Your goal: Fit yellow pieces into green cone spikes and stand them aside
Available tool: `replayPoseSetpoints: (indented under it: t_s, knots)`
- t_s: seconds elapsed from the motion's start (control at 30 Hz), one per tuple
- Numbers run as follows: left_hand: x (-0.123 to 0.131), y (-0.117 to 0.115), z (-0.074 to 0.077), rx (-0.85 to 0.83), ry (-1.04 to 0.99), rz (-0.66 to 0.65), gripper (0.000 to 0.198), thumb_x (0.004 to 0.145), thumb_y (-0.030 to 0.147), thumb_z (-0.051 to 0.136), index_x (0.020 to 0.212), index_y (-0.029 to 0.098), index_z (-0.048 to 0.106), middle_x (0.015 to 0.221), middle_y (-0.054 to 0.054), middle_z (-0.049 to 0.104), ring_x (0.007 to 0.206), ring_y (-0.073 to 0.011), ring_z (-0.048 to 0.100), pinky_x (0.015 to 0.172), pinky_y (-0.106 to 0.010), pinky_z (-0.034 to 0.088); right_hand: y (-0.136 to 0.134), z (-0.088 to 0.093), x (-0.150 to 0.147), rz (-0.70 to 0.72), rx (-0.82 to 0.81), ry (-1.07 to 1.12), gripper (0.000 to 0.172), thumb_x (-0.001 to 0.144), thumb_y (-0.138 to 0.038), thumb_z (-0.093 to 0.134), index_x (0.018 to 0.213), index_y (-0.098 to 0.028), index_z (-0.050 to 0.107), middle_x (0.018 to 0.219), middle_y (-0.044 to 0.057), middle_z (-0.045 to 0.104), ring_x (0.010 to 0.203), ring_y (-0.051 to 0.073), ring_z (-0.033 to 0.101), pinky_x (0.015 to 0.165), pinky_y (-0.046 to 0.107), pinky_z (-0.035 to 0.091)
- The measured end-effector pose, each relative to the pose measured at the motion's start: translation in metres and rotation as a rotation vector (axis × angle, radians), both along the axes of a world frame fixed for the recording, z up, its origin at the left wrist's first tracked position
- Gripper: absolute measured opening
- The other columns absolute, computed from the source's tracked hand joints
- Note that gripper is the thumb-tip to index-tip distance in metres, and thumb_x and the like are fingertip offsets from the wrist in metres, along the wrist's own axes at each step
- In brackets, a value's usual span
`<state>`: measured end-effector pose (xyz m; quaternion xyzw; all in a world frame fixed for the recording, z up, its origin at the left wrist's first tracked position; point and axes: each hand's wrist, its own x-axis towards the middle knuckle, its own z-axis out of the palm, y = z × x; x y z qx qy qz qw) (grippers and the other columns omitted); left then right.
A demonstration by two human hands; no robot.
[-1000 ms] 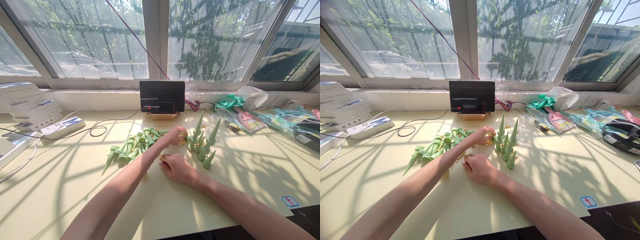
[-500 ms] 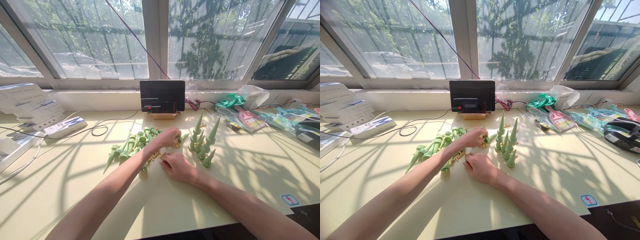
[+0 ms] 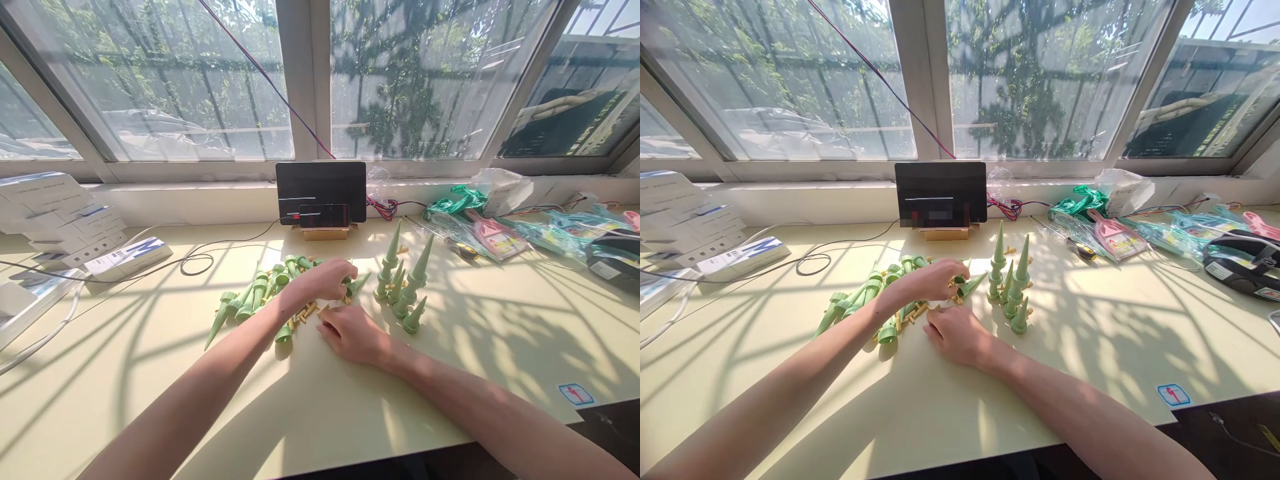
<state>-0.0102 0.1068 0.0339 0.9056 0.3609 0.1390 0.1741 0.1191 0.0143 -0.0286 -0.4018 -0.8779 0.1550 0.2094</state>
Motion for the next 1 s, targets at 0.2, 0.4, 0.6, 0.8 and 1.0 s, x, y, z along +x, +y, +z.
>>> replayPoseSetpoints:
  t_s: [0.2,0.4,0.6,0.8,1.0]
  knots:
    - [0.008,0.004,0.007,-0.025,-0.019,0.013,0.04,0.071,0.018,0.074,0.11,0.027,0.072,0.116,-0.004,0.077,0.113,-0.0254,0.07,0.088,-0.028,0.054,-0.001,0.002,0.001,0.021,-0.005,0.027,0.029,0.1,-0.02,0.056,0.075,-0.021,0.041,0.069,-0.003,0.044,0.064,0.014,0.034,0.061,0.029,0.023]
    - [0.036,0.002,0.005,-0.087,0.016,0.016,0.044,0.075,0.032,0.083,0.116,0.023,0.07,0.122,-0.006,0.077,0.121,-0.0283,0.068,0.092,-0.031,0.054,-0.003,0.009,0.001,0.006,-0.05,-0.004,0.031,0.101,-0.02,0.055,0.074,-0.022,0.039,0.067,-0.004,0.04,0.062,0.013,0.031,0.06,0.029,0.022]
    - [0.057,0.008,-0.004,-0.121,0.052,-0.022,0.038,0.073,0.03,0.085,0.107,0.021,0.072,0.112,-0.007,0.079,0.103,-0.0282,0.072,0.081,-0.032,0.053,-0.003,0.009,0.003,0.037,-0.04,0.0,0.031,0.099,-0.02,0.054,0.072,-0.021,0.039,0.065,-0.005,0.039,0.059,0.013,0.027,0.06,0.03,0.022]
    - [0.063,0.007,-0.007,-0.142,0.032,-0.033,0.026,0.072,0.025,0.084,0.096,0.021,0.072,0.097,-0.002,0.078,0.086,-0.0226,0.07,0.07,-0.029,0.048,0.001,0.0,0.01,0.097,-0.049,0.085,0.037,0.097,-0.024,0.057,0.069,-0.022,0.033,0.061,-0.006,0.037,0.057,0.011,0.027,0.06,0.03,0.023]
    - [0.054,-0.009,0.003,-0.175,0.018,0.061,0.039,0.072,0.029,0.084,0.107,0.02,0.071,0.106,-0.004,0.077,0.078,-0.0206,0.069,0.064,-0.029,0.048,-0.011,-0.006,0.023,0.09,0.008,0.114,0.034,0.098,-0.021,0.055,0.073,-0.022,0.033,0.066,-0.004,0.043,0.06,0.012,0.03,0.058,0.029,0.022]
